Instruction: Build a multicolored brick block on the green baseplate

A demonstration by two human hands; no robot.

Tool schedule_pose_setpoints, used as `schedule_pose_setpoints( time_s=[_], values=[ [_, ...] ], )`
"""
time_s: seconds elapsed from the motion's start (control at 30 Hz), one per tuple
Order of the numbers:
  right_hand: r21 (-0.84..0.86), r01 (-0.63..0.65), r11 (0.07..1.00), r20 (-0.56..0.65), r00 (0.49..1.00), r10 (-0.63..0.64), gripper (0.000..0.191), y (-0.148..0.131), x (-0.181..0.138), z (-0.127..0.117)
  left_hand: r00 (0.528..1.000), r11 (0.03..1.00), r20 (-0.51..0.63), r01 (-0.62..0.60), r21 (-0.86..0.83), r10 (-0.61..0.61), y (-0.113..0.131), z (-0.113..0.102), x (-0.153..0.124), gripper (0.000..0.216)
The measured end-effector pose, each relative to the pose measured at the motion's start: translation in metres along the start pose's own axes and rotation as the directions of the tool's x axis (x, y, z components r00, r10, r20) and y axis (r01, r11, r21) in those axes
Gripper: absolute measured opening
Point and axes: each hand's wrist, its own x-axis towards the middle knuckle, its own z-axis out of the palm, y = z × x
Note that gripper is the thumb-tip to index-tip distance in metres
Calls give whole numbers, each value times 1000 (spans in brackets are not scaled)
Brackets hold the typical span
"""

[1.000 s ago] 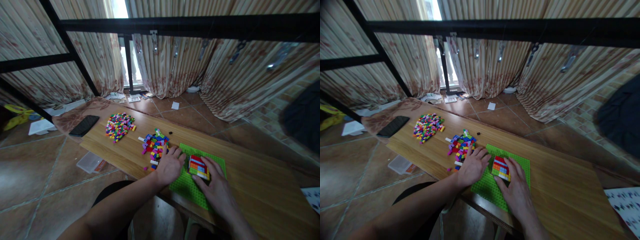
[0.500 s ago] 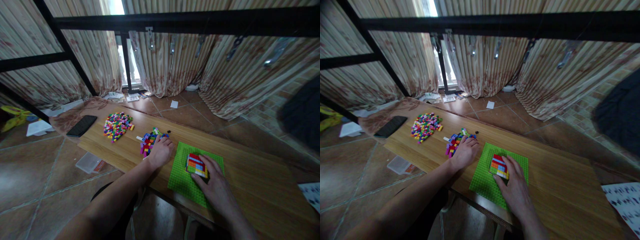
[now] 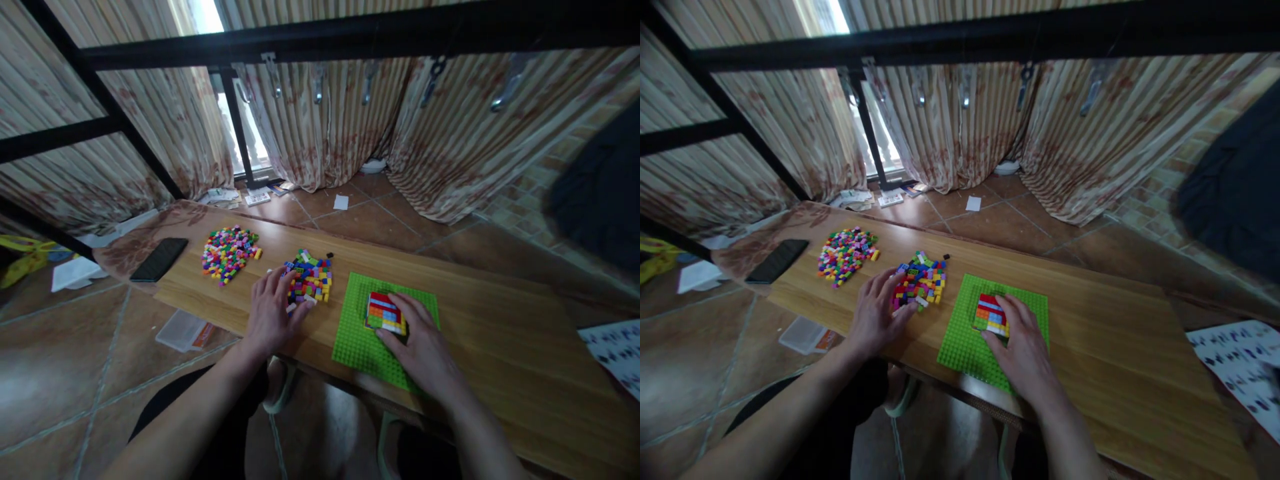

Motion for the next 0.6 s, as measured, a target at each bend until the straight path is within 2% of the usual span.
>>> schedule_pose_setpoints(
  time_s=[0.1, 0.23, 0.37, 0.6],
  values=[
    [5, 14, 1000, -16, 1000, -14, 56, 1, 0, 1, 998, 993, 22, 51, 110, -54, 1, 11, -18, 74],
    [-6, 17, 1000, -24, 1000, -17, 56, 3, 0, 3, 994, 982, 64, 73, 175, -85, 5, 26, -23, 75],
    [-18, 5, 1000, -17, 1000, -5, 57, 3, 1, 5, 993, 974, 49, 96, 203, -108, 2, 32, -9, 74],
    [-8, 15, 1000, -10, 1000, -15, 59, 2, 0, 3, 998, 988, 5, 61, 139, -62, 6, 39, 24, 69]
  ],
)
